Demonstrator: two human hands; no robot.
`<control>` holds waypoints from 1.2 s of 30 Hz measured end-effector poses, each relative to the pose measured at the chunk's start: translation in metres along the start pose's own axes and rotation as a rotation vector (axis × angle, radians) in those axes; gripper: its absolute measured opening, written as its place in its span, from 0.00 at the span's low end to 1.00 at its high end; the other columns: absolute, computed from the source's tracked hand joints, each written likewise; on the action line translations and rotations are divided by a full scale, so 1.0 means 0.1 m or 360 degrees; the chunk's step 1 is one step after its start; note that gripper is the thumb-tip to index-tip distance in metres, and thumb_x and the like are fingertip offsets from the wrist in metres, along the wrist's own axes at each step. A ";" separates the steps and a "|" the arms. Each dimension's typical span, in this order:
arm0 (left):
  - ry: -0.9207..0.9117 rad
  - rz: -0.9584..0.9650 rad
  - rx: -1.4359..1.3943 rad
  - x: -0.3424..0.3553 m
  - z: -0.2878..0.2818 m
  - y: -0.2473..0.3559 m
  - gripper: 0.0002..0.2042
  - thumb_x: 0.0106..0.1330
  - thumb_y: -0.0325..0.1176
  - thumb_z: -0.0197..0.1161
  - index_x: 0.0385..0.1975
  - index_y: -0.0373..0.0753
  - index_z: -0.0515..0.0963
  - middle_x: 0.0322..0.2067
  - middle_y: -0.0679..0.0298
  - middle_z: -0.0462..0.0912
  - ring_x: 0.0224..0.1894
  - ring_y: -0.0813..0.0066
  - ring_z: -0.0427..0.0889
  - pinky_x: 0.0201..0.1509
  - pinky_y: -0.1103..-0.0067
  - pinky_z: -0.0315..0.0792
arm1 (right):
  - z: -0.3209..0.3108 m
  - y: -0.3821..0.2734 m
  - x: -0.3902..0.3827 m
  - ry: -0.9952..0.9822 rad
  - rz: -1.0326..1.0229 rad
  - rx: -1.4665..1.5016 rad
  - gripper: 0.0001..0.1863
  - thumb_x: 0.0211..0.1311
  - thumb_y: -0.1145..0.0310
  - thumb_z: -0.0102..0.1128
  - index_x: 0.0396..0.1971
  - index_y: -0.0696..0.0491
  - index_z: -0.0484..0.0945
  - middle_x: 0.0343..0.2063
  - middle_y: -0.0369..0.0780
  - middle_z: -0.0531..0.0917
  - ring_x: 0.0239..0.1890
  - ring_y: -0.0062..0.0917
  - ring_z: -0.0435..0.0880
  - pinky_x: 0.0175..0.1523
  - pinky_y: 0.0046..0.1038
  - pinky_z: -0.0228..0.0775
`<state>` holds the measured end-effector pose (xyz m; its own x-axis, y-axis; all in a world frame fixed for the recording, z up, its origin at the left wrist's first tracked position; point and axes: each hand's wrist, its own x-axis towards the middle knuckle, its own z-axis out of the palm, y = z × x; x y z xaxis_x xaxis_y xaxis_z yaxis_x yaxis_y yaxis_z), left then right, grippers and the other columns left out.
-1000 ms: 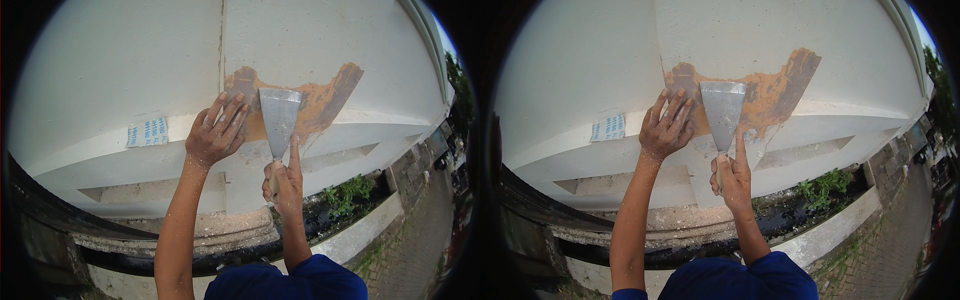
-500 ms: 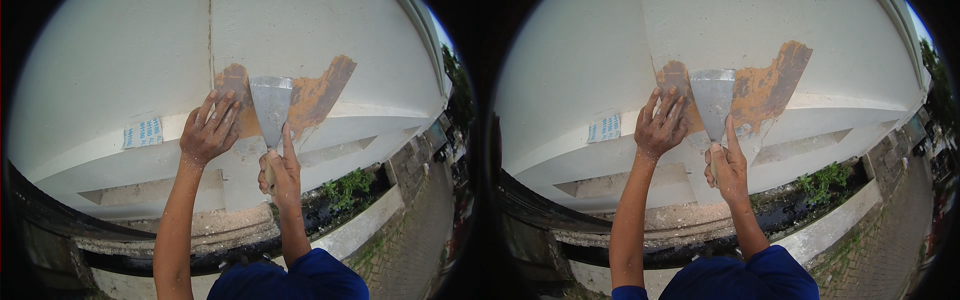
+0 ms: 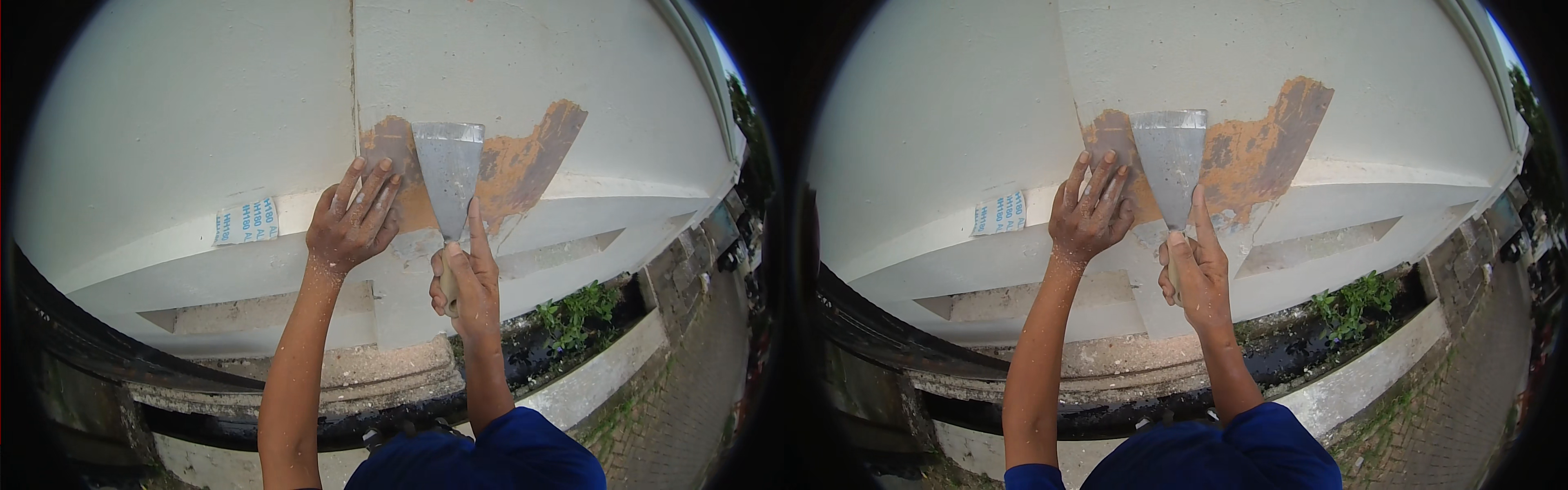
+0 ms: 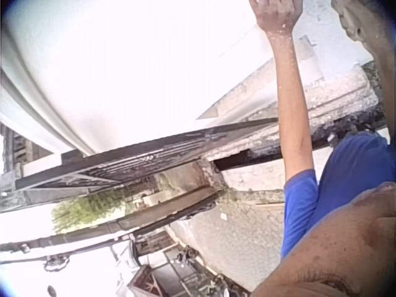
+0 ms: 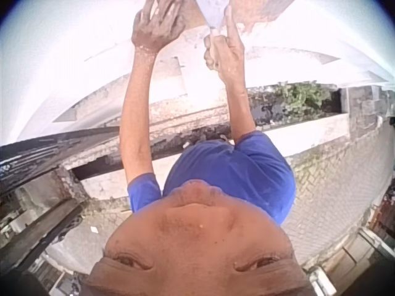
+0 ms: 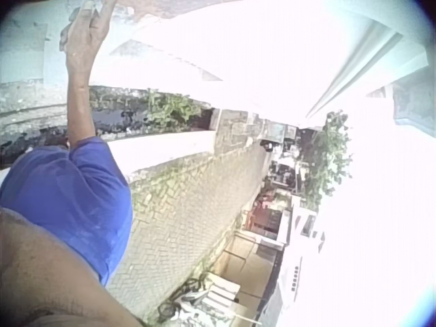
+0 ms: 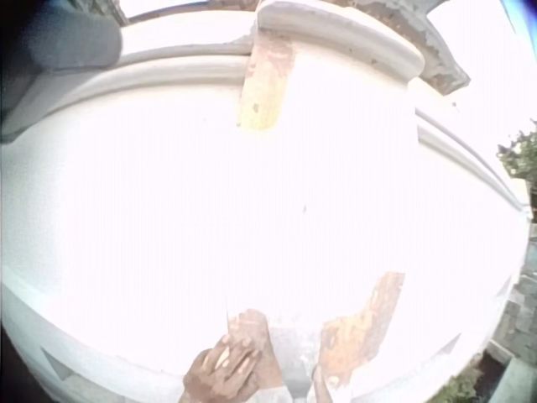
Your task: The person removes old paint from a concrete wall with a scraper, then smooths the wall with sandpaper.
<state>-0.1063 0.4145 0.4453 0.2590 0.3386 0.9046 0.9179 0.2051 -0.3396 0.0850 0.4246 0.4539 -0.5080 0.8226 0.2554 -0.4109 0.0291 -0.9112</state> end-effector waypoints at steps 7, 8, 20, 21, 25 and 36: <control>-0.0094 -0.0094 -0.0044 -0.03 0.02 0.01 0.20 0.55 0.42 0.55 0.48 0.47 0.75 0.58 0.69 0.67 0.62 0.68 0.61 0.58 0.72 0.63 | -0.03 0.06 0.00 -0.0011 0.0013 -0.0005 0.31 0.67 0.69 0.41 0.66 0.49 0.42 0.19 0.34 0.70 0.10 0.10 0.64 0.11 0.15 0.55; -0.0109 -0.0142 -0.0060 -0.04 0.01 0.00 0.21 0.56 0.42 0.55 0.50 0.45 0.74 0.59 0.67 0.66 0.63 0.65 0.60 0.62 0.68 0.59 | 0.00 0.05 -0.01 -0.0013 0.0018 -0.0001 0.31 0.67 0.69 0.41 0.66 0.49 0.42 0.19 0.34 0.70 0.10 0.10 0.64 0.11 0.15 0.55; -0.0106 -0.0258 -0.0088 0.00 0.06 0.03 0.25 0.58 0.45 0.53 0.56 0.42 0.67 0.63 0.63 0.58 0.64 0.56 0.55 0.66 0.59 0.50 | -0.09 0.03 -0.12 -0.0031 0.0066 0.0043 0.31 0.67 0.68 0.42 0.66 0.48 0.41 0.19 0.33 0.69 0.10 0.10 0.64 0.11 0.15 0.55; -0.0110 -0.0257 -0.0086 0.00 0.05 0.02 0.25 0.58 0.45 0.53 0.56 0.42 0.67 0.63 0.63 0.58 0.64 0.56 0.55 0.66 0.59 0.50 | -0.11 0.05 -0.11 -0.0021 0.0069 0.0019 0.31 0.67 0.68 0.41 0.66 0.48 0.41 0.19 0.33 0.69 0.10 0.10 0.64 0.11 0.15 0.55; -0.0119 -0.0270 -0.0105 -0.02 0.05 0.01 0.26 0.58 0.45 0.54 0.56 0.43 0.67 0.63 0.64 0.59 0.64 0.57 0.56 0.65 0.60 0.52 | 0.05 -0.03 -0.02 -0.0005 0.0018 -0.0054 0.31 0.67 0.68 0.41 0.66 0.48 0.42 0.19 0.33 0.70 0.11 0.10 0.64 0.11 0.15 0.56; -0.0094 -0.0290 -0.0130 -0.01 0.04 0.01 0.25 0.57 0.45 0.55 0.55 0.43 0.69 0.61 0.64 0.61 0.62 0.59 0.61 0.63 0.61 0.57 | -0.01 0.01 -0.09 -0.0023 0.0025 -0.0038 0.30 0.67 0.68 0.41 0.66 0.50 0.42 0.17 0.32 0.69 0.10 0.10 0.63 0.11 0.15 0.56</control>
<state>-0.1066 0.4177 0.4434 0.0706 0.3564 0.9316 0.9700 0.1933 -0.1474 0.0902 0.4184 0.4506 -0.5256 0.8146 0.2453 -0.3843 0.0299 -0.9227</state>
